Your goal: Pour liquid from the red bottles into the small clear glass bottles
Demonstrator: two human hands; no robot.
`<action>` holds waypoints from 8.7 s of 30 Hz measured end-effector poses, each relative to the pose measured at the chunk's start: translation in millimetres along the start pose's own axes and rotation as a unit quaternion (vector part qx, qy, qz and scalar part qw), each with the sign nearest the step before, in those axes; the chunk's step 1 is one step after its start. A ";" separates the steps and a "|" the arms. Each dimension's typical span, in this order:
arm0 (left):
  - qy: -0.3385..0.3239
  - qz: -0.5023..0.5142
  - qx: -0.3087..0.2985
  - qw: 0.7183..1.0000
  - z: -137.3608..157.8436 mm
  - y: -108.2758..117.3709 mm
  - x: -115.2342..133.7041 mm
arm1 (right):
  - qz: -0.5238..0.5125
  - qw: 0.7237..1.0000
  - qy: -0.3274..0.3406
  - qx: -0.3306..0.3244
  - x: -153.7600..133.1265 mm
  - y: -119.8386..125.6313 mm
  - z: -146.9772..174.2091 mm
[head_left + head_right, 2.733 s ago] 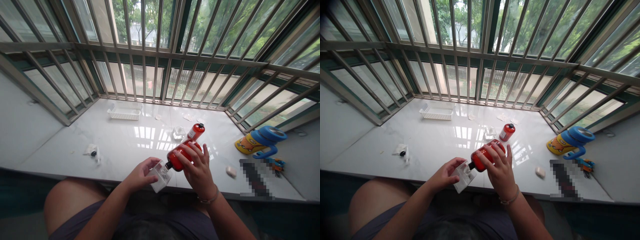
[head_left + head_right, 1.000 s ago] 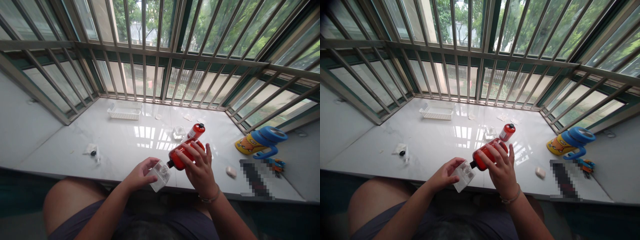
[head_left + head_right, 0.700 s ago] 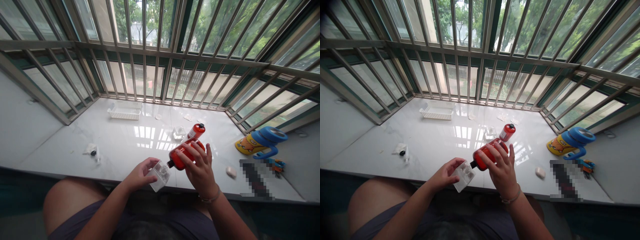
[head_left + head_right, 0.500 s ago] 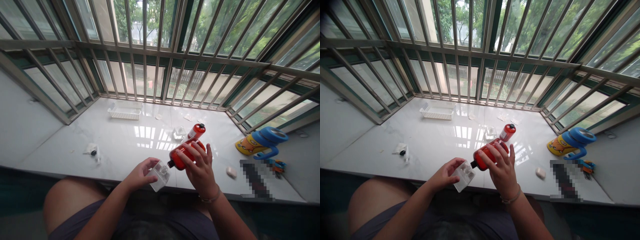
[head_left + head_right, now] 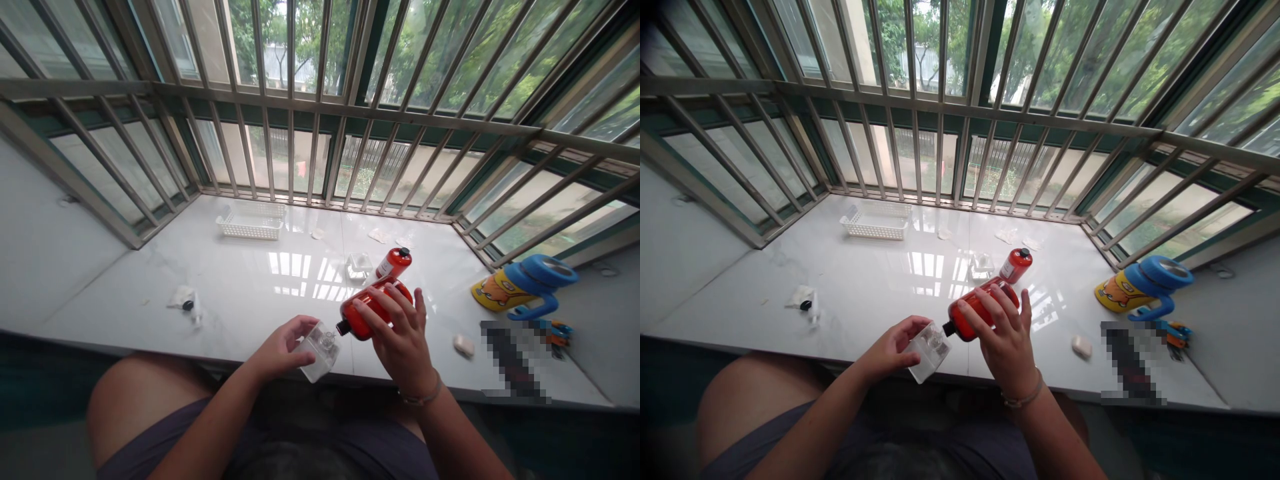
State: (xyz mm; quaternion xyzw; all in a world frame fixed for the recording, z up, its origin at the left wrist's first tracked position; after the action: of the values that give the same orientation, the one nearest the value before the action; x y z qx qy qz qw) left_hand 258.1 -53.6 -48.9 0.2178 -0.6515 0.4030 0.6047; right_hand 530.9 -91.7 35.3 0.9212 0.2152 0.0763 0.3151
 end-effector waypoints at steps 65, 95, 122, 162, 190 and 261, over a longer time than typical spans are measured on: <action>0.017 -0.019 0.030 0.999 -0.7 7.1 -15.5 | 0.037 0.999 0.017 -0.007 6.2 4.0 -0.2; 0.007 -0.010 0.025 1.000 -0.4 6.0 -15.9 | 0.051 0.998 0.043 -0.004 5.7 8.1 -5.5; 0.017 -0.011 0.025 0.999 -0.7 6.8 -18.4 | 0.048 0.996 0.081 -0.004 3.6 12.1 -15.5; 0.024 -0.014 0.035 0.999 -2.1 6.0 -19.8 | 0.057 0.987 0.152 -0.013 -7.1 10.9 -28.1; 0.016 -0.016 0.035 0.999 -1.6 6.7 -23.1 | 0.059 0.980 0.188 -0.037 -14.2 0.9 -21.7; 0.256 -0.653 0.505 0.503 83.9 164.3 51.0 | -0.140 0.877 -0.459 -0.021 26.9 -69.2 139.4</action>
State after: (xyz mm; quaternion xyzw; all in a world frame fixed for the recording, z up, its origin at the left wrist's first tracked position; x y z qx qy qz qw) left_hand 71.1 -14.0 -38.1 0.7373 0.1731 0.1921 0.6242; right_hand 569.4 -107.0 -117.1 0.8060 0.1715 -0.3957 0.4053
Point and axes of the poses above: each hand's wrist, its own z-axis away from the middle knuckle, its own y-axis out of the back of the hand, x = y × z, the point moved 1 cm from there along -z, towards the middle knuckle, and after that the axes turned 3 degrees about x, right-handed, at the moved point
